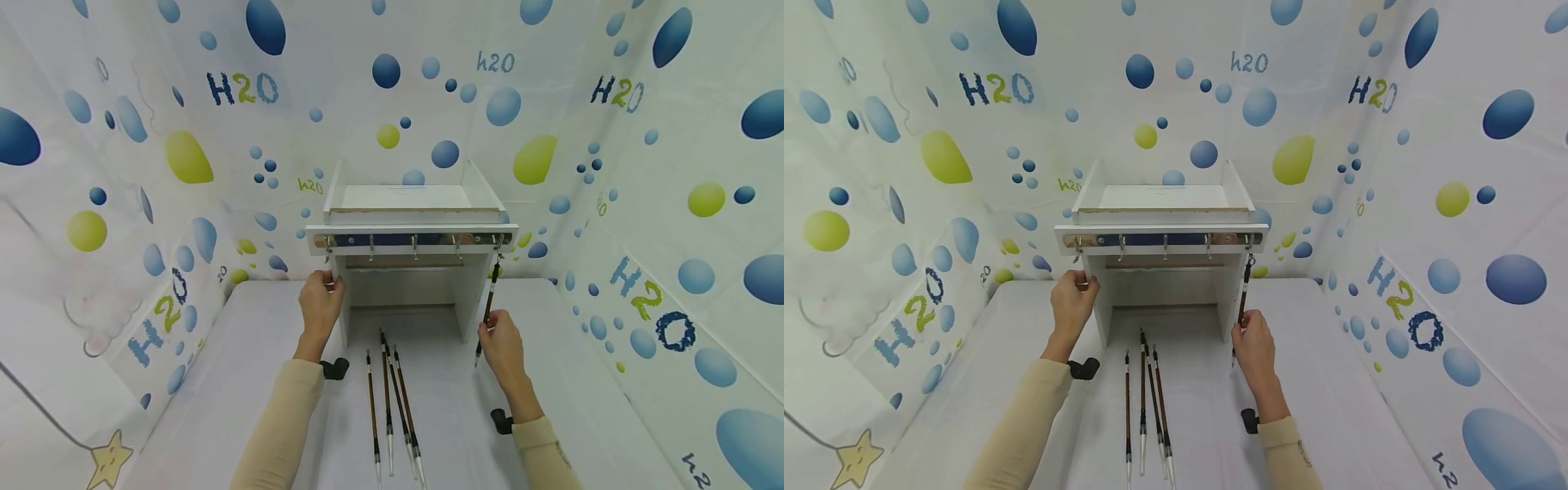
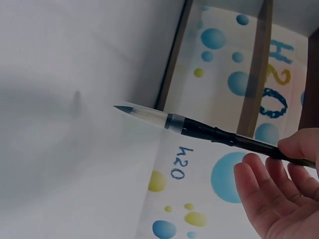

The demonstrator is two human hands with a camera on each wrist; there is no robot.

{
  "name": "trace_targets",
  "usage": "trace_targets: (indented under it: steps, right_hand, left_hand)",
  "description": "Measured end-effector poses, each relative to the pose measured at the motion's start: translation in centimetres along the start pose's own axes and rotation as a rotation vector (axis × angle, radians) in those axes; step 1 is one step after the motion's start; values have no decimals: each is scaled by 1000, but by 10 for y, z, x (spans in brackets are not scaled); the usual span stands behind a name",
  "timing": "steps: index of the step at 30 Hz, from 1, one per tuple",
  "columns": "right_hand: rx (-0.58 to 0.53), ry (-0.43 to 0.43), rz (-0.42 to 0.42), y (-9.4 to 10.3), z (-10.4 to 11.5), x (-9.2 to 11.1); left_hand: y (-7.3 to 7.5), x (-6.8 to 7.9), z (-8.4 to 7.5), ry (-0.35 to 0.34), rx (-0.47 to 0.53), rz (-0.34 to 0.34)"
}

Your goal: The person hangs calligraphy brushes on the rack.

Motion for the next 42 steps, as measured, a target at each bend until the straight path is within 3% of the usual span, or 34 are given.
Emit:
trace_targets:
  steps: [13, 25, 32, 42]
  right_hand:
    - [36, 28, -34, -2, -2, -12]
    - [58, -27, 24, -4, -7, -12]
    - [33, -44, 6, -1, -3, 0]
    - [34, -18, 164, -18, 19, 34]
  left_hand:
    - [-3, -4, -1, -15, 0, 2]
    - [-3, -1, 1, -16, 21, -1]
    - [-3, 1, 2, -8, 12, 9]
    - [0, -2, 4, -7, 14, 6]
Point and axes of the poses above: each hand's wrist, its own x-axis away from the middle knuckle, its own y-axis out of the back of the hand, z = x × y, the point moved 9 cm from there along -x, towards the middle knuckle, and after that the axes turned 8 degrees about -y, right-handed, at the moved point
